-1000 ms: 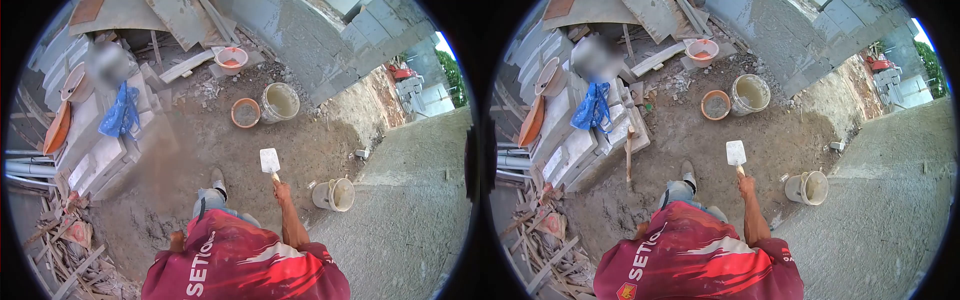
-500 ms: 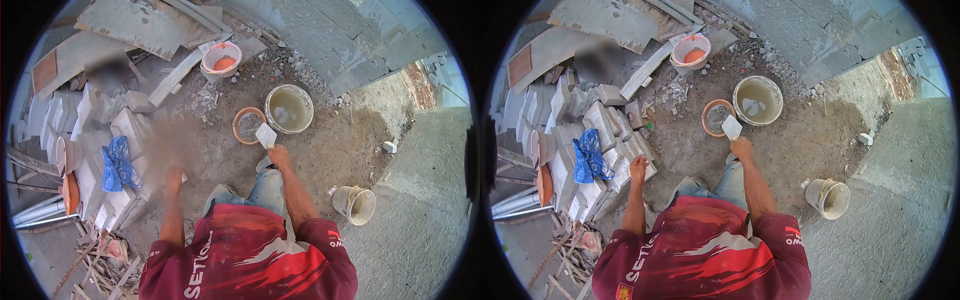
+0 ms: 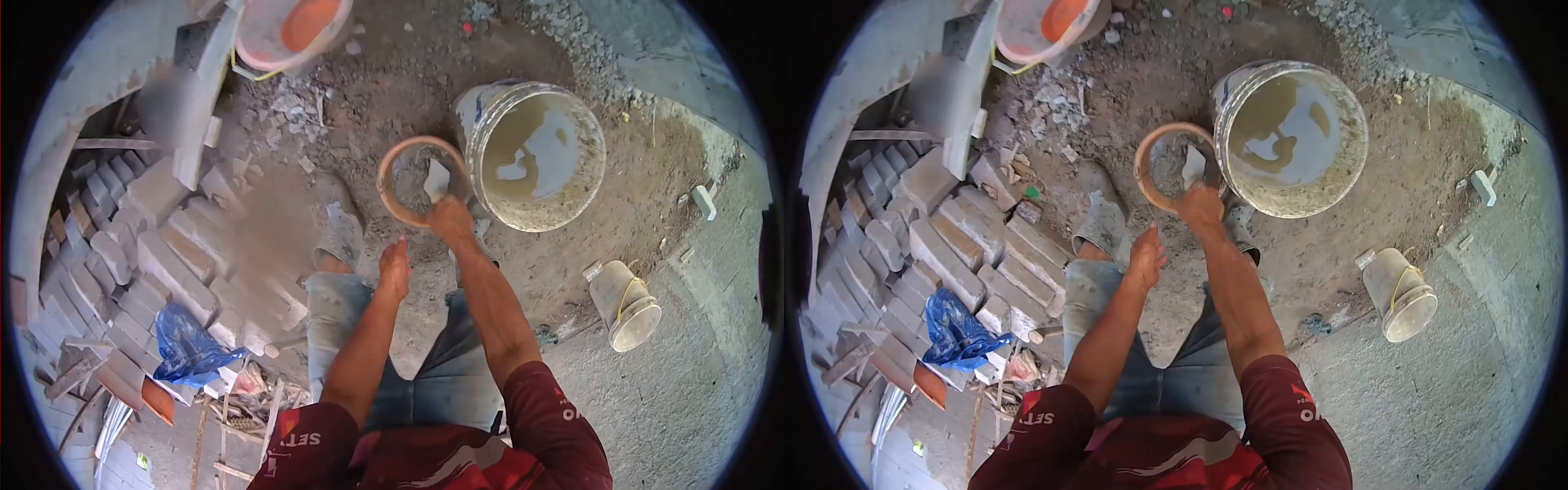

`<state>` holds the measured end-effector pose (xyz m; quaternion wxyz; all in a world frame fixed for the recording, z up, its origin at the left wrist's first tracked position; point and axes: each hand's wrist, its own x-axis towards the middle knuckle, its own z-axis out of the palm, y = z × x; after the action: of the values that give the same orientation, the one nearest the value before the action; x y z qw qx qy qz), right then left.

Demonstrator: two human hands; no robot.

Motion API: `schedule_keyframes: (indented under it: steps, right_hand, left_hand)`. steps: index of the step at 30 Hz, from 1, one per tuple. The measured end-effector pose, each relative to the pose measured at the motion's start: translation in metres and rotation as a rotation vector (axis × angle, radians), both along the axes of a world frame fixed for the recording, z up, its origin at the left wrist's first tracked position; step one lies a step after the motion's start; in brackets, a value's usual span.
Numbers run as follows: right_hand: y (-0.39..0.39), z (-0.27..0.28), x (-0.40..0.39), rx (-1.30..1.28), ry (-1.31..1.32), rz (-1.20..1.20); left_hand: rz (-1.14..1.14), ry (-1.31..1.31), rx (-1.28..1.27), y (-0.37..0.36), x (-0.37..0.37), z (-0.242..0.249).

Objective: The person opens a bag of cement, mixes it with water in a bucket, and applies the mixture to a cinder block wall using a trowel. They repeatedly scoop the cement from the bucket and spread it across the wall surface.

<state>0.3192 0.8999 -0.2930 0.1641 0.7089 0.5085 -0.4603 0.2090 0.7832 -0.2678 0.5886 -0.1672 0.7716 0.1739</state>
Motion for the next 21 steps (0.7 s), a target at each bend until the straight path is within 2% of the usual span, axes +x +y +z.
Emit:
schedule_keyframes:
  steps: [1, 3, 4, 5, 6, 7, 8, 10, 12, 14, 16, 18, 20, 21]
  right_hand:
    - [-0.009, -0.024, -0.008, 0.019, 0.012, -0.074]
    - [-0.002, -0.038, -0.022, -0.076, 0.036, -0.032]
    - [-0.001, -0.046, -0.028, -0.112, 0.078, 0.004]
    - [-0.014, -0.058, -0.026, -0.153, 0.072, -0.003]
    - [-0.029, -0.067, -0.016, -0.148, 0.109, 0.161]
    - [-0.035, -0.07, -0.008, -0.13, 0.145, 0.332]
    - [-0.028, -0.061, -0.005, -0.132, 0.133, 0.347]
    - [0.001, -0.015, -0.005, 0.085, 0.212, -0.01]
    - [0.036, 0.04, -0.004, 0.648, 0.357, 0.044]
    - [0.062, 0.078, 0.015, 0.669, 0.461, -0.218]
    - [0.088, 0.093, 0.049, 0.498, 0.216, -0.575]
    - [0.109, 0.061, 0.095, 0.383, 0.263, -0.858]
    - [0.113, -0.005, 0.146, 0.145, 0.372, -1.225]
    - [0.108, -0.043, 0.166, 0.142, 0.389, -1.236]
  left_hand:
    - [0.073, -0.044, -0.053, 0.001, 0.001, -0.022]
    - [0.189, -0.069, 0.032, 0.01, 0.006, -0.049]
    - [0.18, -0.075, -0.015, 0.014, 0.006, -0.061]
    - [0.354, -0.166, 0.107, 0.016, 0.007, -0.067]
    - [0.536, -0.251, 0.234, 0.017, 0.008, -0.064]
    - [0.548, -0.255, 0.21, 0.025, 0.011, -0.049]
    - [0.597, -0.22, 0.199, 0.042, 0.016, -0.031]
    - [0.655, -0.192, 0.215, 0.08, 0.018, -0.009]
    - [0.633, -0.073, 0.153, 0.11, 0.009, 0.003]
    - [0.602, -0.048, 0.177, 0.13, 0.007, 0.005]
    - [0.524, -0.011, 0.193, 0.135, 0.005, 0.012]
    - [0.458, 0.019, 0.206, 0.146, 0.001, 0.018]
    - [0.295, 0.086, 0.255, 0.152, -0.012, 0.008]
    - [0.283, 0.099, 0.263, 0.155, -0.025, 0.004]
